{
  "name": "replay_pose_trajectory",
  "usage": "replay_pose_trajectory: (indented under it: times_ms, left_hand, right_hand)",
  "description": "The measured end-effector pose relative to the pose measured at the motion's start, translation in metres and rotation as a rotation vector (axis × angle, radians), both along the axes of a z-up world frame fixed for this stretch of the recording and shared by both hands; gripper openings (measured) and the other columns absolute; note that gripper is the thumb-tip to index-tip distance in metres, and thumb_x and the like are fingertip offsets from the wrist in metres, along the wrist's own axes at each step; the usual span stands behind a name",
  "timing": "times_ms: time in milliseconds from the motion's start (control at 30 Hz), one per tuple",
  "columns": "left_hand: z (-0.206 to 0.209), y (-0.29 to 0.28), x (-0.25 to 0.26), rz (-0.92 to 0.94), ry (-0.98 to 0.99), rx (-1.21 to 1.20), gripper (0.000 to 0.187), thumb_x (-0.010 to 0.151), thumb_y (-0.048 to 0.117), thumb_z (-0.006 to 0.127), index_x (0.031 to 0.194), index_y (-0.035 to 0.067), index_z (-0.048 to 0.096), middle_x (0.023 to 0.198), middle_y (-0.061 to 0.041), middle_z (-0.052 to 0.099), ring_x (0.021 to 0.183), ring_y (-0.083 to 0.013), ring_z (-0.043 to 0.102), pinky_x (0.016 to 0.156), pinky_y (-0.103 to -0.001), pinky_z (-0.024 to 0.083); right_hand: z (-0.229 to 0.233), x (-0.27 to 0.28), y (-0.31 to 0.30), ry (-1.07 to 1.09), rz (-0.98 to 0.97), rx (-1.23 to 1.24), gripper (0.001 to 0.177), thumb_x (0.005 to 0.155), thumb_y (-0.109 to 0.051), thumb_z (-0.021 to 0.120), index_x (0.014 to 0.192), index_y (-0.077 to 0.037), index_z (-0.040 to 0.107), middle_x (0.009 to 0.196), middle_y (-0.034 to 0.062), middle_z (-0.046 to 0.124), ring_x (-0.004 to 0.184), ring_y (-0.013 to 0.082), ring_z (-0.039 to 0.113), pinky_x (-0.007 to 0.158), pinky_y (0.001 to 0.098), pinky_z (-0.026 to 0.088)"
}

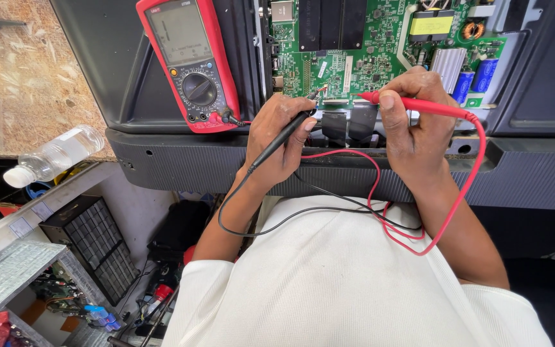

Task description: The person uses a multimeter to test various points on an exposed circuit board inside an electronic device. They move the probes between different components and connectors, observing the multimeter display throughout the process.

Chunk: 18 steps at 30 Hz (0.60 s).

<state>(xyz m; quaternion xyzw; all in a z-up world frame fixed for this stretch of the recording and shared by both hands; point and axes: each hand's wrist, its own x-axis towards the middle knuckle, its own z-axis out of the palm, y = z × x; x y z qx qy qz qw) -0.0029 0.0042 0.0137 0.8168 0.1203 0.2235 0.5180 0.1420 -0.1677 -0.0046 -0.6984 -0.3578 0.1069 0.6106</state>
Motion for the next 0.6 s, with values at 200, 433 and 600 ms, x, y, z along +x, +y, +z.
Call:
replay_pose_trajectory:
  times_ms: [200, 433, 600]
  left_hand:
    - [-0.0005, -0.0007, -0.0002, 0.001, 0.005, -0.001, 0.017, 0.106, 0.014, 0.058, 0.118, 0.003, 0.065, 0.09, -0.01, 0.063, 0.072, -0.0279, 0.057, 0.07, -0.039, 0.052]
    - [-0.001, -0.0002, -0.0004, -0.002, 0.006, 0.004, 0.017, 0.106, 0.013, 0.058, 0.118, 0.003, 0.064, 0.091, -0.011, 0.064, 0.072, -0.0284, 0.057, 0.07, -0.039, 0.052]
    - [-0.0042, -0.0011, -0.0017, -0.002, 0.001, 0.007, 0.016, 0.106, 0.012, 0.058, 0.117, 0.002, 0.064, 0.093, -0.012, 0.065, 0.072, -0.0288, 0.057, 0.069, -0.039, 0.052]
  right_hand:
    - [0.0017, -0.0002, -0.0008, 0.003, -0.003, -0.006, 0.027, 0.114, -0.018, 0.058, 0.099, 0.004, 0.061, 0.086, 0.0172, 0.063, 0.068, 0.0278, 0.056, 0.064, 0.0371, 0.045]
    - [0.0011, 0.0004, -0.0009, 0.002, 0.0, -0.003, 0.027, 0.115, -0.019, 0.057, 0.1, 0.004, 0.061, 0.086, 0.0172, 0.064, 0.069, 0.0276, 0.056, 0.065, 0.0368, 0.045]
    - [0.0006, 0.0003, -0.0012, 0.007, -0.004, 0.001, 0.027, 0.115, -0.019, 0.058, 0.1, 0.004, 0.061, 0.086, 0.0173, 0.064, 0.069, 0.0269, 0.056, 0.065, 0.0364, 0.045]
